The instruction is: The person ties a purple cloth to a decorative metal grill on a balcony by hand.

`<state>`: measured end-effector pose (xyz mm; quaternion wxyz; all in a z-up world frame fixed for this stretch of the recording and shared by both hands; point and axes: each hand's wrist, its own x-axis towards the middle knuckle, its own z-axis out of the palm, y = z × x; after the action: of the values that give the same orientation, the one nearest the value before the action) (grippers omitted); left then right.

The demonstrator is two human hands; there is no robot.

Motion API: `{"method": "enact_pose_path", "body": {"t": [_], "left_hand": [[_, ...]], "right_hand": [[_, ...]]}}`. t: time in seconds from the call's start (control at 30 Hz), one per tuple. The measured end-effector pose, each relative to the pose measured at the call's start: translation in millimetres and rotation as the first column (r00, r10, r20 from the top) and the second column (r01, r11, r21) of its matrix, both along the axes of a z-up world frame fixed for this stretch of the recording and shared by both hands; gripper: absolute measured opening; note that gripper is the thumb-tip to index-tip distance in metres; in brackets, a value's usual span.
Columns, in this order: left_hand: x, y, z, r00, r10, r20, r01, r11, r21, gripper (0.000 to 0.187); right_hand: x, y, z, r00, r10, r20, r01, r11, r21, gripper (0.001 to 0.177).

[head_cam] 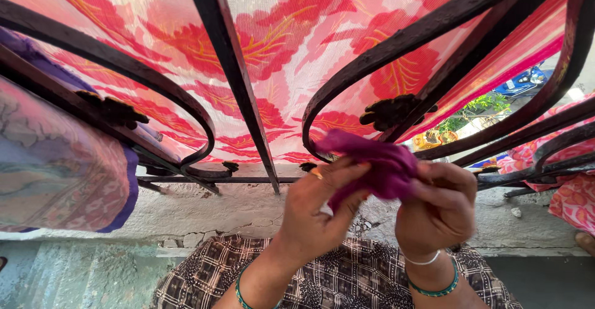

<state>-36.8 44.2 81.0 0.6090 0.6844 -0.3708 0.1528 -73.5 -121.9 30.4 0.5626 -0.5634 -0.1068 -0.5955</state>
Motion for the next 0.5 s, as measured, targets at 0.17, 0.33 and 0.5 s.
{"method": "enact_pose_path", "body": {"t": [0.17, 0.33, 0.5], "left_hand": [[10.5, -6.0, -8.0, 0.996, 0.094, 0.012, -0.094, 0.99, 0.101, 0.036], [0.9, -17.9, -24.4, 0.994, 0.105, 0.031, -0.104, 0.994, -0.03, 0.042], [-0.8, -14.9, -43.0, 0.889, -0.286, -0.357, 0.094, 0.878, -0.47, 0.039]], "right_hand": [[5.9, 6.9, 20.2, 0.898, -0.287, -0.334, 0.089, 0.862, -0.5, 0.016], [2.0, 12.5, 25.9, 0.907, -0.292, -0.303, 0.098, 0.847, -0.522, 0.027], [-2.4, 5.1, -6.9, 0.909, -0.082, -0.409, -0.031, 0.965, -0.262, 0.062]]}}
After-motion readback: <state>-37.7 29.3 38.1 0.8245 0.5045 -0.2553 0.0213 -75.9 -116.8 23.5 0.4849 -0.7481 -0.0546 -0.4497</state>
